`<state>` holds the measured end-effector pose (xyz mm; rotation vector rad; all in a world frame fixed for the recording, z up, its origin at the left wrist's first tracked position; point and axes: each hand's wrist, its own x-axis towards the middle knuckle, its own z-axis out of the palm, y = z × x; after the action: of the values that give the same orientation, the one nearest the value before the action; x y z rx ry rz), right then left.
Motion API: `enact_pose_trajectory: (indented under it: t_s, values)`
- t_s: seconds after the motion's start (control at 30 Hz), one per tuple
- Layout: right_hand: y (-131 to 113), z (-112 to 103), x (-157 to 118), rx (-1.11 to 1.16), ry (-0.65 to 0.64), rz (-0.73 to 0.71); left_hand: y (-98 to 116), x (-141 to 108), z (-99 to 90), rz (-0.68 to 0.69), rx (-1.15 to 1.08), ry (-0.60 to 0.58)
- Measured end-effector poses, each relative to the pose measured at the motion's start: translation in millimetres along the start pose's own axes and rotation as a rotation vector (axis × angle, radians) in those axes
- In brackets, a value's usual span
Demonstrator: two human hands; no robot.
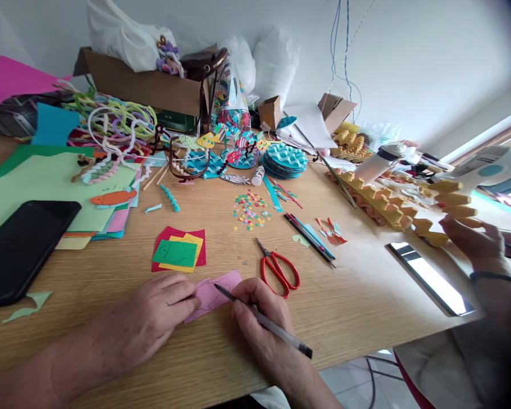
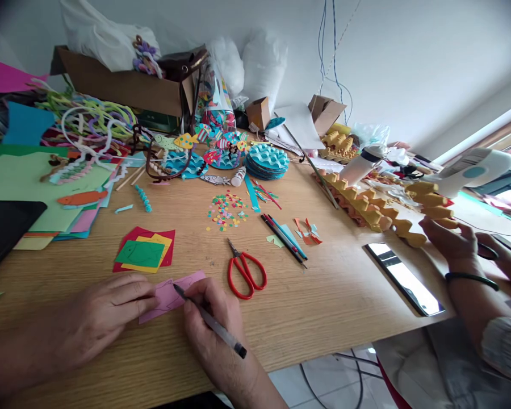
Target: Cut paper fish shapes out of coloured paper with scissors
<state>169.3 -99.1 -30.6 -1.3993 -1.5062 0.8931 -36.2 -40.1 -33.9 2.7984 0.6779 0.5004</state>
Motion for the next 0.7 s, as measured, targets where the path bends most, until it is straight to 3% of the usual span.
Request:
enact_pose_trajectory:
  t_s: [0.17,0.37,0.7]
  values:
    - [3.6,-4.3,-15.4,-0.086,-0.141,-0.03,-2.4,-1.8,-0.4,0.006,-0.061,-0.04]
    - [2.6,2.3,-22.2,-0.227,-0.099,-0.216,-4.7,-3.7,1.5,0.024,-0.08,-0.049]
    - [1.4,5.2,-21.0,-0.278,-0.122,-0.223,-2.9,-2.2,-0.8,0.003,-0.093,-0.068]
